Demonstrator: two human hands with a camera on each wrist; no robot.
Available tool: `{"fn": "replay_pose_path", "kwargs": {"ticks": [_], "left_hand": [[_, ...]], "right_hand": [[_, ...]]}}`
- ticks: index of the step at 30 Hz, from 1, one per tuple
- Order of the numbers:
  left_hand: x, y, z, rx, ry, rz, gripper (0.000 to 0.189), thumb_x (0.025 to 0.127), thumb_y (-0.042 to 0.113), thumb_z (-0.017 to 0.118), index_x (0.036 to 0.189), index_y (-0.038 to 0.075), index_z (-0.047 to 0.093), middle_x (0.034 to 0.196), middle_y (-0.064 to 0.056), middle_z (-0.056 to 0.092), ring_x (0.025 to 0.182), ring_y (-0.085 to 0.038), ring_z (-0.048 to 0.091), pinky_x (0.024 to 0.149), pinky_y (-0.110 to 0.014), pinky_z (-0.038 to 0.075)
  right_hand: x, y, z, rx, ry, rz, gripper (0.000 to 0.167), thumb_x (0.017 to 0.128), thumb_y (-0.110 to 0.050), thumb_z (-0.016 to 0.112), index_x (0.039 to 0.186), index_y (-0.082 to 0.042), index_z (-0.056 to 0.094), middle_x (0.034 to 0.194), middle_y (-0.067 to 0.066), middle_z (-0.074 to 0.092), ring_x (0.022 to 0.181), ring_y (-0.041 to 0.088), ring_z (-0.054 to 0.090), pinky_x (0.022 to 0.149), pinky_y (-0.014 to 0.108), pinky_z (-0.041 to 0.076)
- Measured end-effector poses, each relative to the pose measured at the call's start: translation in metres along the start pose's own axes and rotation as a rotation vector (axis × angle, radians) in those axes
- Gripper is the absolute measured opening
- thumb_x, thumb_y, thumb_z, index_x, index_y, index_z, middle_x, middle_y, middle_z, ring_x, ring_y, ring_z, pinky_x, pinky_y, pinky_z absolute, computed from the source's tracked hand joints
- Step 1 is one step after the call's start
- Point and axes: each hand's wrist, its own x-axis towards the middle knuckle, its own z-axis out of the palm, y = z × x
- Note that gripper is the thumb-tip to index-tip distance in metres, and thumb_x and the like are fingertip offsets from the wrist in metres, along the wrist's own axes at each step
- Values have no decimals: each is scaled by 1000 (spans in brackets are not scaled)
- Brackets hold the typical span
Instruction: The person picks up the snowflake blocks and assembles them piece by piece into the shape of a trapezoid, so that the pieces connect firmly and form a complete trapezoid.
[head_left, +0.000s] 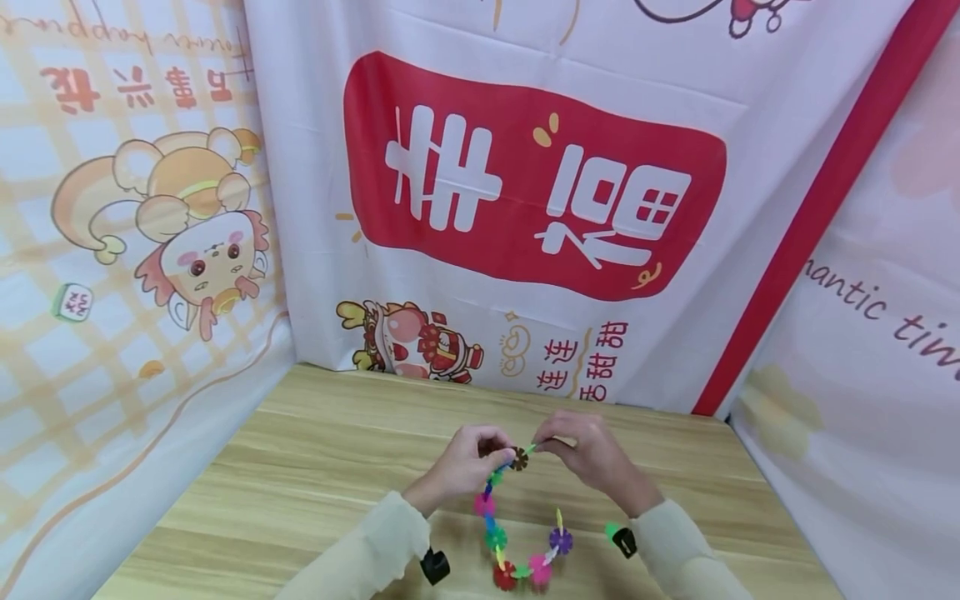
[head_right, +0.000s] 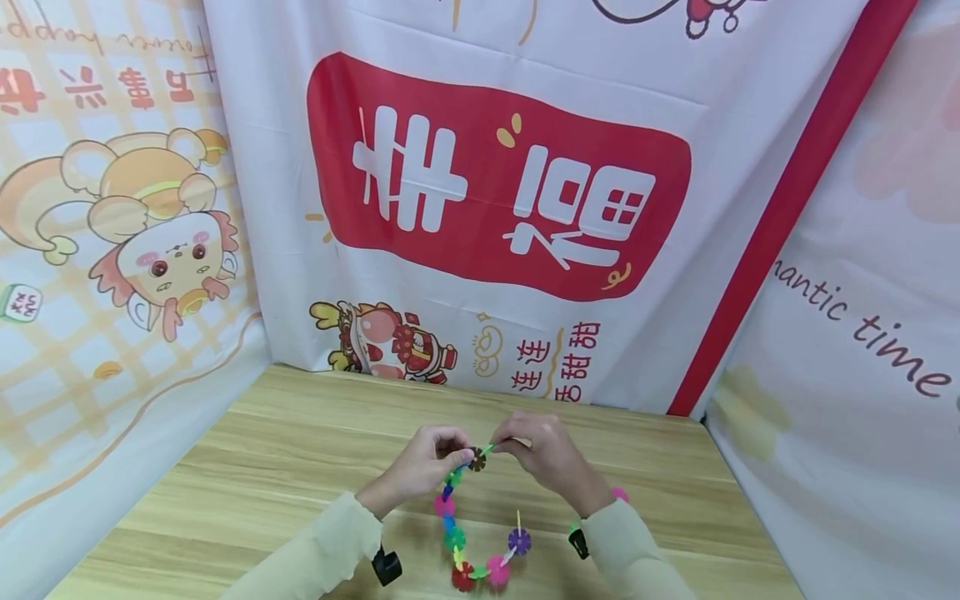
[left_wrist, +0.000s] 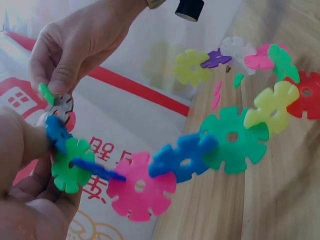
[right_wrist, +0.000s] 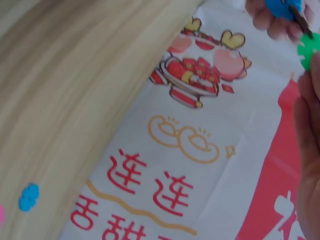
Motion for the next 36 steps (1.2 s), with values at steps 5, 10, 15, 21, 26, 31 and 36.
{"fn": "replay_pose_path", "kwargs": {"ticks": [5, 10, 15, 21, 26, 31, 36], "left_hand": [[0, 5, 3, 32, 89, -18, 9, 100, 11, 72, 91, 9, 75, 90, -7, 75, 73, -7, 59, 64, -19, 50], [0, 2, -1, 17, 36, -16, 10, 102, 14, 71, 95, 7, 75, 93, -12, 74, 75, -8, 60, 66, -20, 51], [2, -2, -9, -34, -101, -42, 21, 106, 26, 66, 118, 11, 74, 110, -9, 76, 93, -11, 70, 85, -23, 59], [11, -2, -8, -33, -201, -40, 33, 106, 36, 66, 132, 17, 71, 120, -9, 77, 103, -14, 73, 93, -28, 60], [12, -3, -6, -53, -185, -47, 26, 103, 31, 71, 123, 15, 74, 114, -19, 76, 96, -18, 74, 91, -44, 63], [8, -4, -8, -73, -171, -56, 25, 102, 31, 72, 122, 15, 74, 111, -17, 76, 94, -17, 73, 87, -35, 63], [6, -2, -10, -66, -163, -59, 26, 102, 31, 72, 122, 15, 73, 109, -13, 76, 93, -16, 72, 81, -26, 61]], "right_hand": [[-2, 0, 9, -72, 87, -121, 27, 74, 10, 88, 92, -8, 78, 89, 3, 78, 79, 13, 76, 78, 16, 61], [0, -1, 9, -58, 40, -93, 29, 74, 11, 88, 93, -8, 77, 90, 2, 78, 80, 12, 75, 78, 15, 60], [7, -2, -1, 27, -118, 27, 23, 83, 6, 84, 99, -10, 79, 97, 2, 81, 88, 13, 77, 84, 17, 61], [11, -3, -14, 57, -236, 134, 17, 90, 0, 80, 104, -10, 80, 103, 3, 82, 92, 16, 78, 84, 23, 64], [-5, -4, -34, -33, -363, 374, 14, 95, -12, 79, 108, -17, 79, 103, -4, 79, 92, 4, 73, 83, 26, 64], [-50, 3, -56, -53, -520, 638, 18, 93, -16, 81, 110, -11, 78, 103, 1, 78, 90, 7, 70, 82, 33, 64], [-106, 11, -51, -48, -602, 653, 19, 90, -13, 83, 107, -5, 78, 98, 3, 77, 85, 7, 67, 74, 30, 62]]}}
